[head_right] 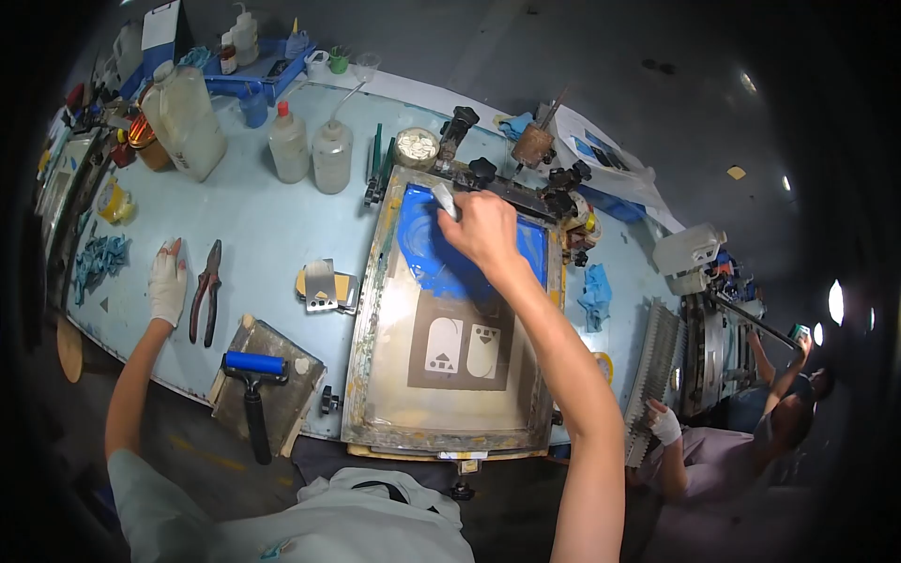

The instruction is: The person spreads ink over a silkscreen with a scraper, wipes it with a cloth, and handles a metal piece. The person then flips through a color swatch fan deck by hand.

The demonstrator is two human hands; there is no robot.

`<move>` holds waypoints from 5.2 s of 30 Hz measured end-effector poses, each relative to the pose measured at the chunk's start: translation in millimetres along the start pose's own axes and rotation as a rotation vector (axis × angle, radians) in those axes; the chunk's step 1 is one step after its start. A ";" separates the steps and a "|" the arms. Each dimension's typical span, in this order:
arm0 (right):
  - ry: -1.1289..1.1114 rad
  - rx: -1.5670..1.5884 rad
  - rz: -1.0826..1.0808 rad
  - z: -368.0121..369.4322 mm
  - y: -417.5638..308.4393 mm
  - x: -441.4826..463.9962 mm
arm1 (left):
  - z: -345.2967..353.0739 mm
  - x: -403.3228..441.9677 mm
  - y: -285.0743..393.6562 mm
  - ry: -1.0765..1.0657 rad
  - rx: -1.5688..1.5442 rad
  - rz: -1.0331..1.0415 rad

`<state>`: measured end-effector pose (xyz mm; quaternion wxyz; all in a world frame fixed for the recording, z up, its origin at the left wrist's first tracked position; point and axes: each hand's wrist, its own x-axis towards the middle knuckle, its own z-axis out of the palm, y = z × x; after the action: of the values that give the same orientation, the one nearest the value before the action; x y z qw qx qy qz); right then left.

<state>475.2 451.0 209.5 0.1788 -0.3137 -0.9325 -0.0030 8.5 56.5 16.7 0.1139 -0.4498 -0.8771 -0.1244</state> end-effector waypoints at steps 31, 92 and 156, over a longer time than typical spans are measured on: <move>-0.251 -0.005 -0.524 -39.7 23.9 8.9 | 0.8 -0.8 -0.9 -0.012 -0.039 -0.043; -0.102 0.026 -0.181 -91.0 26.8 -123.2 | 3.3 -1.8 -2.2 0.047 -0.013 -0.006; -0.305 0.025 0.350 -51.9 7.1 -37.7 | 1.6 -2.8 -2.5 0.063 0.024 0.015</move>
<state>524.5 428.6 244.7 0.0377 -0.4651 -0.8802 0.0871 7.9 53.4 14.0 0.1479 -0.4508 -0.8711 -0.1270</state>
